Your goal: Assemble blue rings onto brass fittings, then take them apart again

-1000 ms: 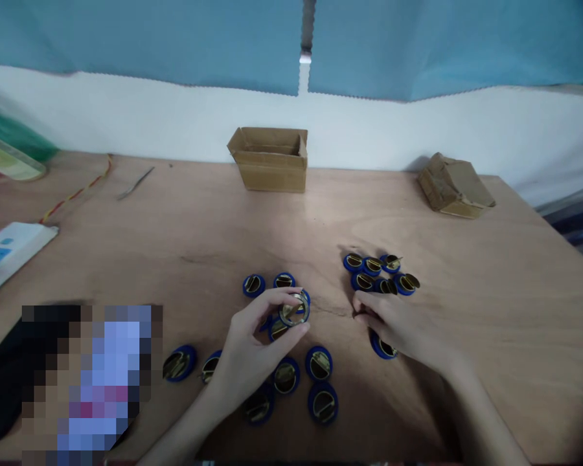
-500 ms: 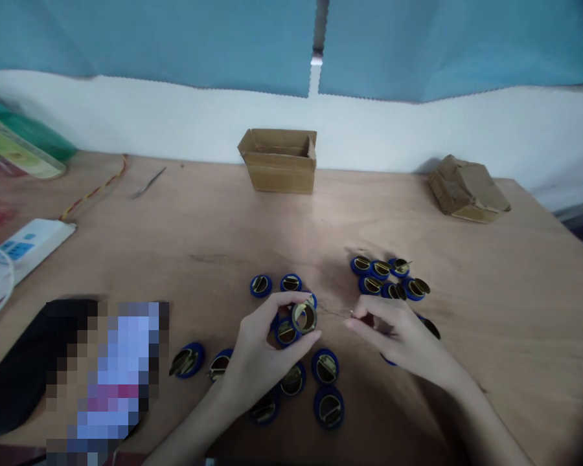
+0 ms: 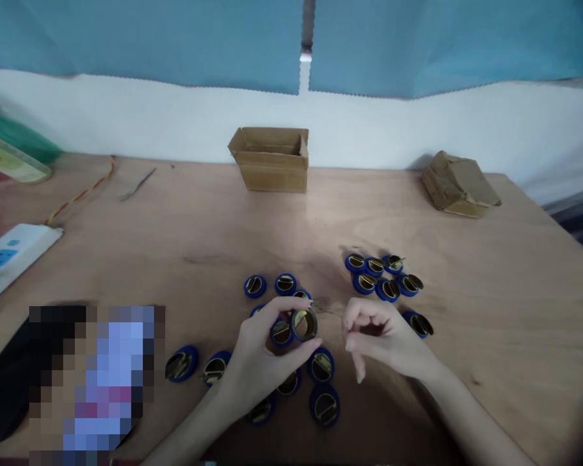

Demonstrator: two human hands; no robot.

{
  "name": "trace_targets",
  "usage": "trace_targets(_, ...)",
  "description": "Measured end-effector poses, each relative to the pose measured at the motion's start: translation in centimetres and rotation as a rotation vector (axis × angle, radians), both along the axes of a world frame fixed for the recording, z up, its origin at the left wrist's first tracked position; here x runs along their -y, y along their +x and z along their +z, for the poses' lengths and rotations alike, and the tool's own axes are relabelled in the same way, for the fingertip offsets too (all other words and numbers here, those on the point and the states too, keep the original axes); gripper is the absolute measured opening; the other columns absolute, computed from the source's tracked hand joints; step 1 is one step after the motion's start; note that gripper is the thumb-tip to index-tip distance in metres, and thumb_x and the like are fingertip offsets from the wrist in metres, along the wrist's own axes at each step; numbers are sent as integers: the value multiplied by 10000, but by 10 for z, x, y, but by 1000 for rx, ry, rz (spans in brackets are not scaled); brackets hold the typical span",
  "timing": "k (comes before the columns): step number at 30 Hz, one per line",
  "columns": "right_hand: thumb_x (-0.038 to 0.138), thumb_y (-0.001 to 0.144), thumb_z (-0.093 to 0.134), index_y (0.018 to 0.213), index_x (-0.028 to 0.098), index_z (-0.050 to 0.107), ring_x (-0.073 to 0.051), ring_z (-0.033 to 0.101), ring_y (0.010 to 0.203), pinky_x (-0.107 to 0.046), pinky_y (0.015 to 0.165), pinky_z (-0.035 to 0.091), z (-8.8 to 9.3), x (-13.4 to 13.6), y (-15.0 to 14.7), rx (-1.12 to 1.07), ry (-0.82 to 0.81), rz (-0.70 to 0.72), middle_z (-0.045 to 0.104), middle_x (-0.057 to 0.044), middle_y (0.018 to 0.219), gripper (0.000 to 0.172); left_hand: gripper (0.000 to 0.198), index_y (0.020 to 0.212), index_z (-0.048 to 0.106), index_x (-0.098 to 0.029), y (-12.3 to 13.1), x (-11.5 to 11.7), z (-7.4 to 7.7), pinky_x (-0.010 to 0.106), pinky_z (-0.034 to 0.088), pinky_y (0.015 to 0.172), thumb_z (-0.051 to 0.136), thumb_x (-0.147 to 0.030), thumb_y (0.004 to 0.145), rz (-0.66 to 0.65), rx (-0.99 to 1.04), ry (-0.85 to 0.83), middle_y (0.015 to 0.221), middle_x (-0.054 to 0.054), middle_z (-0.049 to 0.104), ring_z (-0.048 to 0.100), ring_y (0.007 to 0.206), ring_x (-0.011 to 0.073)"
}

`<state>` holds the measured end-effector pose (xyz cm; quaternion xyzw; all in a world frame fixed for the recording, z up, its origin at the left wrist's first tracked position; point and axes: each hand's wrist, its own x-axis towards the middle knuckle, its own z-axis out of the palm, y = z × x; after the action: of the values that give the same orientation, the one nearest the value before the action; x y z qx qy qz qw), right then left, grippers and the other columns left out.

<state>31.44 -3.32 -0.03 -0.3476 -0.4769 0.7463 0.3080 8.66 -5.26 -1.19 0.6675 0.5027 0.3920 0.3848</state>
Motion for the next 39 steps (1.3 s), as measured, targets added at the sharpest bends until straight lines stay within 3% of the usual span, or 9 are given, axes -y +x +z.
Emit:
trace_targets(4, 513, 919, 691, 815, 214, 504, -111, 652, 442, -193, 447, 508, -3, -1, -3, -100, -64, 37, 701, 20, 569, 368, 366, 1125, 640, -240, 0, -1, 1, 345, 589, 880, 791, -216, 792, 12, 17, 4, 1120, 48, 761, 734, 1019, 225)
trace_targets(7, 490, 923, 700, 858, 210, 516, -106, 679, 509, -217, 529, 551, -7, -1, -6, -141, -65, 35, 737, 2, 648, 341, 392, 1130, 648, -244, -1, -2, 2, 328, 595, 831, 815, -222, 776, 30, 5, 18, 1067, 37, 773, 745, 943, 210)
trace_targets(14, 494, 901, 728, 839, 191, 557, -56, 558, 478, -174, 493, 461, -17, -1, -12, -95, -85, -2, 631, 56, 611, 354, 514, 1110, 679, -263, -2, 0, 4, 313, 607, 809, 930, -291, 662, 3, 55, -10, 1057, 28, 798, 769, 939, 225)
trace_targets(18, 491, 880, 753, 794, 169, 614, -55, 566, 522, -178, 518, 465, -18, -2, -15, -102, -122, -17, 639, 37, 650, 362, 575, 1084, 686, -277, 3, 2, 4, 268, 607, 741, 967, -239, 583, -1, 101, -28, 964, -10, 809, 778, 853, 200)
trace_targets(22, 497, 829, 800, 782, 170, 615, -55, 563, 487, -164, 486, 459, -18, -1, -19, -119, -189, -31, 645, 42, 606, 379, 598, 1080, 675, -289, 6, 4, 4, 255, 599, 755, 966, -177, 569, -22, 121, -64, 921, -38, 807, 776, 839, 185)
trace_targets(26, 533, 811, 800, 824, 189, 583, -57, 504, 363, -149, 384, 412, -19, 0, -20, -126, -257, -43, 576, 94, 475, 407, 559, 1048, 683, -271, 5, 3, 4, 284, 600, 761, 969, -227, 571, -23, 79, -33, 917, -21, 800, 770, 828, 199)
trace_targets(32, 484, 793, 836, 809, 177, 574, -60, 586, 451, -162, 452, 490, -17, 2, -22, -191, -307, -53, 669, 45, 599, 404, 542, 1081, 678, -282, 2, 1, 4, 265, 607, 748, 951, -225, 616, -37, 80, -40, 924, -26, 802, 774, 837, 191)
trace_targets(39, 419, 782, 860, 812, 169, 605, -60, 600, 541, -169, 525, 488, -20, 4, -26, -184, -305, -41, 658, 39, 650, 358, 570, 1101, 674, -295, 2, 2, 4, 233, 599, 742, 952, -200, 613, -46, 81, -63, 972, -39, 805, 773, 884, 182)
